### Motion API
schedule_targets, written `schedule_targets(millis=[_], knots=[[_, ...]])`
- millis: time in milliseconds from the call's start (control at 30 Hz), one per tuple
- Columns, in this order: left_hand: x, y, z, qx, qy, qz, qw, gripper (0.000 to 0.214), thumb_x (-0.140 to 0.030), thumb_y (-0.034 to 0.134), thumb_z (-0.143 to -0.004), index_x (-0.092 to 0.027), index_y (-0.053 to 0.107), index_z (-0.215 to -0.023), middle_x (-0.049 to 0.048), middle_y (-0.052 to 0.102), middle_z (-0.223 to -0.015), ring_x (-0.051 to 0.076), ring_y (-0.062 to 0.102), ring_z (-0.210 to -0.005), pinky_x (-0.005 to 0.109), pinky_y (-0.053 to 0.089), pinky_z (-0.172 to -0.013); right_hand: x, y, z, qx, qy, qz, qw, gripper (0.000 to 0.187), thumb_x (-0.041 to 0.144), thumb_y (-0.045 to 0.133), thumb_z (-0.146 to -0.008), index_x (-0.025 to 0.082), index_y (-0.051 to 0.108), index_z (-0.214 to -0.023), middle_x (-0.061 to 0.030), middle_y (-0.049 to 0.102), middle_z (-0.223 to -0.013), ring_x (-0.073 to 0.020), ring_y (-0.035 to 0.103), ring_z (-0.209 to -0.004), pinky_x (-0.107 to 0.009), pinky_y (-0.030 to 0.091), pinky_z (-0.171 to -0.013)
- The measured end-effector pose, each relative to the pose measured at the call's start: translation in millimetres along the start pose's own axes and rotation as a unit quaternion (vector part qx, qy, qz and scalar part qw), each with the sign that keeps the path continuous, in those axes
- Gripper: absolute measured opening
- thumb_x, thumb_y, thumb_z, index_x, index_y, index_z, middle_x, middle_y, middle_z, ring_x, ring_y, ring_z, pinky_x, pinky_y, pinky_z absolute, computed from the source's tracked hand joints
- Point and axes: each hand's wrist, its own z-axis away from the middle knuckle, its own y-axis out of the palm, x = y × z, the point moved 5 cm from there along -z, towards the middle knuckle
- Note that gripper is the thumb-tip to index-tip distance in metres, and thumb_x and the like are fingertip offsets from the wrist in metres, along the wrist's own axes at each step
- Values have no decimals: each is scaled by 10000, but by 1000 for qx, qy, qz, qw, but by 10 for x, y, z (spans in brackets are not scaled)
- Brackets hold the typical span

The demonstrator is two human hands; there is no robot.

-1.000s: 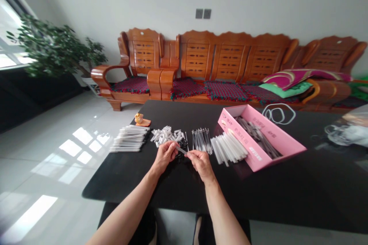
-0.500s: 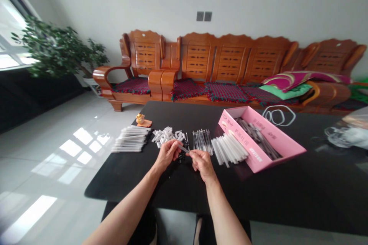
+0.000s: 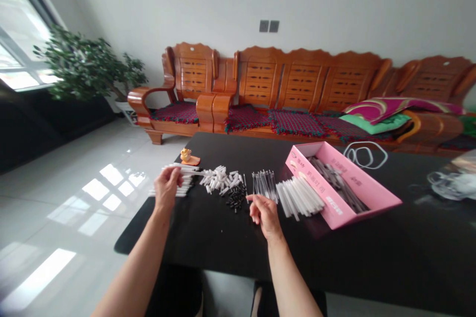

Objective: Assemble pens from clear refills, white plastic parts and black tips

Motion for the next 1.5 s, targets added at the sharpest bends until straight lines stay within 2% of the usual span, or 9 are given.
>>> schedule_targets(millis=[100, 233, 433, 633, 800, 1000, 1133, 1233, 1500], knots=[[147, -525, -263, -134, -30, -95, 986, 294, -428, 583, -777, -148, 653, -835, -20, 601, -602, 107, 530, -467, 199, 419, -426, -1, 4, -1, 1, -2, 2, 1000, 315, 439, 621, -858, 145, 713, -926, 26, 559, -505, -59, 396, -357, -181, 244, -335], [287, -842, -449, -152, -62, -201, 966, 289, -408, 564, -754, -155, 686, -821, -7, 632, -593, 127, 581, -477, 219, 457, -476, -1, 3, -2, -1, -1, 5, 1000, 299, 426, 625, -858, 148, 712, -924, 26, 558, -503, -55, 393, -358, -175, 242, -334], [333, -869, -451, -145, -83, -286, 944, 311, -408, 556, -755, -168, 724, -862, 1, 636, -583, 165, 630, -535, 287, 510, -641, -6, -1, -1, -2, 0, 7, 1000, 289, 426, 625, -858, 155, 709, -918, 30, 556, -507, -57, 397, -361, -176, 252, -339], [381, -829, -389, -159, -78, -329, 928, 367, -437, 532, -776, -175, 732, -939, 48, 682, -738, 206, 646, -660, 344, 502, -766, -1, 7, 4, 0, 0, 11, 1000, 291, 416, 620, -867, 145, 705, -928, 30, 554, -507, -61, 397, -363, -180, 241, -344], [409, -788, -425, -153, -66, -338, 926, 356, -426, 511, -779, -172, 729, -899, 65, 686, -738, 230, 633, -718, 346, 489, -767, 0, 10, 8, -1, 0, 13, 1000, 302, 423, 621, -864, 139, 705, -918, 27, 556, -511, -61, 404, -365, -178, 243, -340], [302, -748, -350, -186, -32, -339, 922, 340, -376, 483, -802, -171, 725, -924, 52, 659, -753, 206, 621, -674, 350, 486, -781, 11, 26, -1, 3, -6, 11, 1000, 285, 405, 612, -874, 138, 708, -903, 28, 561, -508, -48, 397, -347, -171, 236, -336], [207, -657, -208, -173, -1, -341, 924, 294, -330, 514, -805, -181, 737, -923, 53, 646, -819, 173, 591, -629, 350, 478, -799, 0, 19, -6, 5, -5, 12, 1000, 282, 399, 608, -878, 138, 709, -909, 25, 565, -512, -51, 403, -349, -174, 236, -335], [104, -490, -68, -152, 43, -338, 928, 274, -317, 527, -828, -197, 739, -953, 48, 634, -849, 156, 574, -616, 338, 472, -786, 5, 14, -3, 6, -6, 14, 1000, 281, 398, 607, -878, 139, 707, -912, 24, 564, -512, -54, 405, -352, -177, 235, -336], [-11, 469, 522, 30, 170, -251, 952, 229, -271, 508, -896, -191, 703, -988, 31, 646, -833, 133, 560, -645, 265, 456, -693, 9, 21, 32, -29, -20, 26, 999, 294, 421, 623, -853, 140, 700, -895, 29, 552, -500, -63, 376, -347, -195, 225, -343]])
